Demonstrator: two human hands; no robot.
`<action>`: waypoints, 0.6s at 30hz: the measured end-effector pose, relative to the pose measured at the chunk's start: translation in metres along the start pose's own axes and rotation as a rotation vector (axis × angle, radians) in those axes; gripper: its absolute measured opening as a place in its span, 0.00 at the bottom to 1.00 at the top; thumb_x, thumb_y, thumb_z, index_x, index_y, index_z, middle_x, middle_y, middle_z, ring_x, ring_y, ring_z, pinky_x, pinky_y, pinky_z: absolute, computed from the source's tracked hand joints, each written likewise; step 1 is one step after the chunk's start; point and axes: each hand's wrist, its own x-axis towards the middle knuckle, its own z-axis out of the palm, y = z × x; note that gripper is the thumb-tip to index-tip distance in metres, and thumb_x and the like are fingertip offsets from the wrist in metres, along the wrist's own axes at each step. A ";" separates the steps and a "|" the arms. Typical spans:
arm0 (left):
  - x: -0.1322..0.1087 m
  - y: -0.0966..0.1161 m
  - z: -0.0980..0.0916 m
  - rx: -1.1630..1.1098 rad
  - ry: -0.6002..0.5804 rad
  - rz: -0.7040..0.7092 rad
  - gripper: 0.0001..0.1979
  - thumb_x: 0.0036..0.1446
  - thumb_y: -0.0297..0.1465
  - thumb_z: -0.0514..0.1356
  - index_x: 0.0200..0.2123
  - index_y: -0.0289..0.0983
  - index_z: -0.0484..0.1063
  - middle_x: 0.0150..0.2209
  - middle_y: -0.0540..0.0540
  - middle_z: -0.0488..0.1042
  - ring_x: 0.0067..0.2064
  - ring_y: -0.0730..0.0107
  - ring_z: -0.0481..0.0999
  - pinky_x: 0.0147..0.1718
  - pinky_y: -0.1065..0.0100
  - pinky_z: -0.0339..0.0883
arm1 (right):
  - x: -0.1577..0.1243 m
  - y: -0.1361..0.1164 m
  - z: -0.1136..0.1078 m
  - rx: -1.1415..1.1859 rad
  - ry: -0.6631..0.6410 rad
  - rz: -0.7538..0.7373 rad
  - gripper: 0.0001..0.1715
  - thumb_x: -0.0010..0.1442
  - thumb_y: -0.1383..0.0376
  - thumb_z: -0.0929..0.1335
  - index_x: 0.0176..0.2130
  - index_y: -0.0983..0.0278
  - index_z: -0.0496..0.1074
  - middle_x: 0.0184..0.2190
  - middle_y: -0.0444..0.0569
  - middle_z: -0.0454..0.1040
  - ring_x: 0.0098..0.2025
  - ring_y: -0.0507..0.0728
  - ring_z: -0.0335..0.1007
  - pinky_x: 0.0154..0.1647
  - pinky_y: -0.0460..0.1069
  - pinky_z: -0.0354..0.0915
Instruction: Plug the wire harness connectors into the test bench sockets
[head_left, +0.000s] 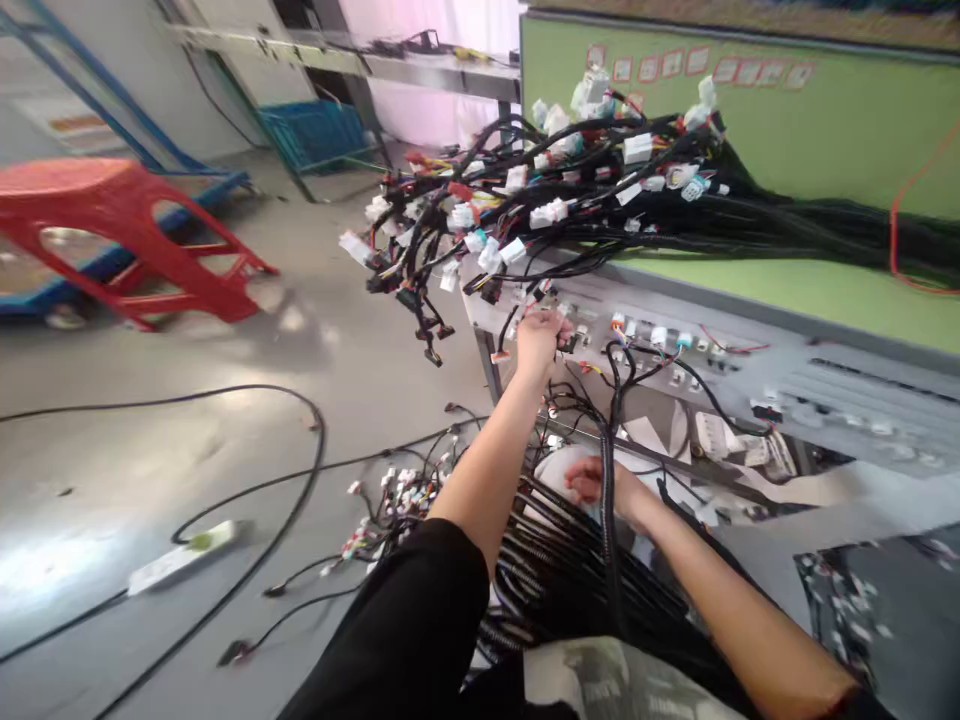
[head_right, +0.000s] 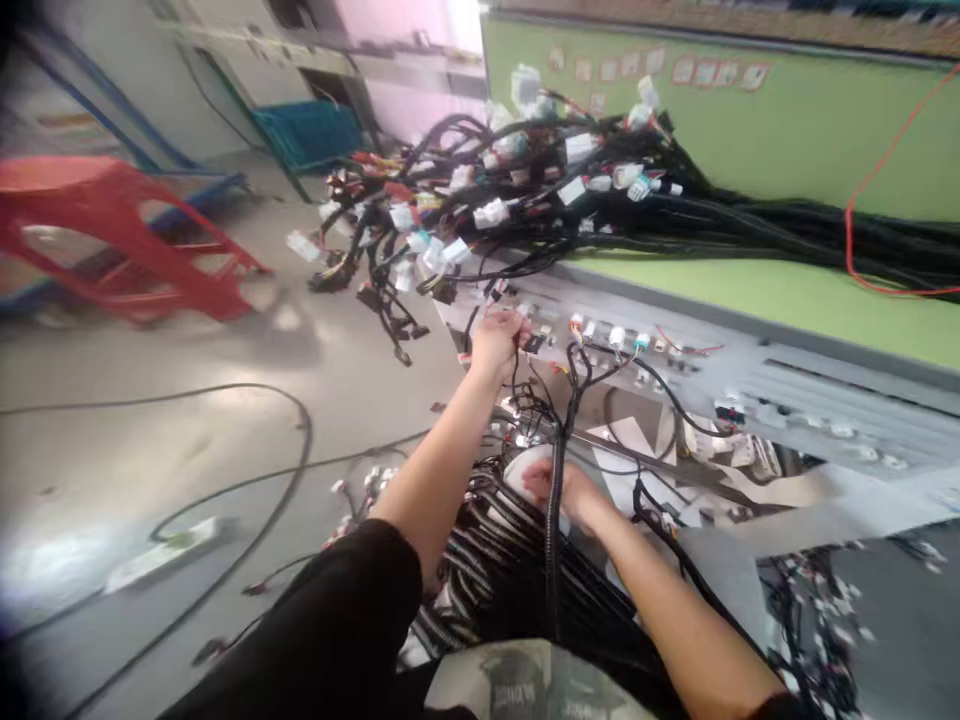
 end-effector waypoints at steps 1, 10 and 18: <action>0.000 0.000 -0.001 0.005 0.000 -0.005 0.07 0.52 0.25 0.57 0.23 0.33 0.65 0.18 0.52 0.67 0.17 0.81 0.64 0.18 0.77 0.54 | 0.001 0.001 -0.001 -0.002 -0.004 -0.011 0.26 0.36 0.51 0.74 0.29 0.67 0.68 0.26 0.45 0.69 0.26 0.50 0.63 0.31 0.48 0.61; 0.001 -0.001 -0.004 -0.014 0.000 -0.057 0.04 0.53 0.25 0.56 0.26 0.32 0.66 0.19 0.51 0.69 0.18 0.81 0.64 0.19 0.77 0.55 | 0.004 0.007 -0.005 -0.032 0.011 -0.010 0.21 0.38 0.55 0.74 0.30 0.65 0.70 0.27 0.46 0.71 0.26 0.51 0.64 0.29 0.47 0.60; 0.000 0.003 0.008 -0.007 0.078 -0.114 0.07 0.54 0.27 0.56 0.24 0.33 0.65 0.19 0.51 0.67 0.19 0.80 0.63 0.19 0.75 0.55 | 0.005 0.010 -0.008 -0.051 0.023 -0.043 0.19 0.40 0.57 0.73 0.30 0.66 0.71 0.27 0.47 0.71 0.26 0.51 0.65 0.29 0.48 0.61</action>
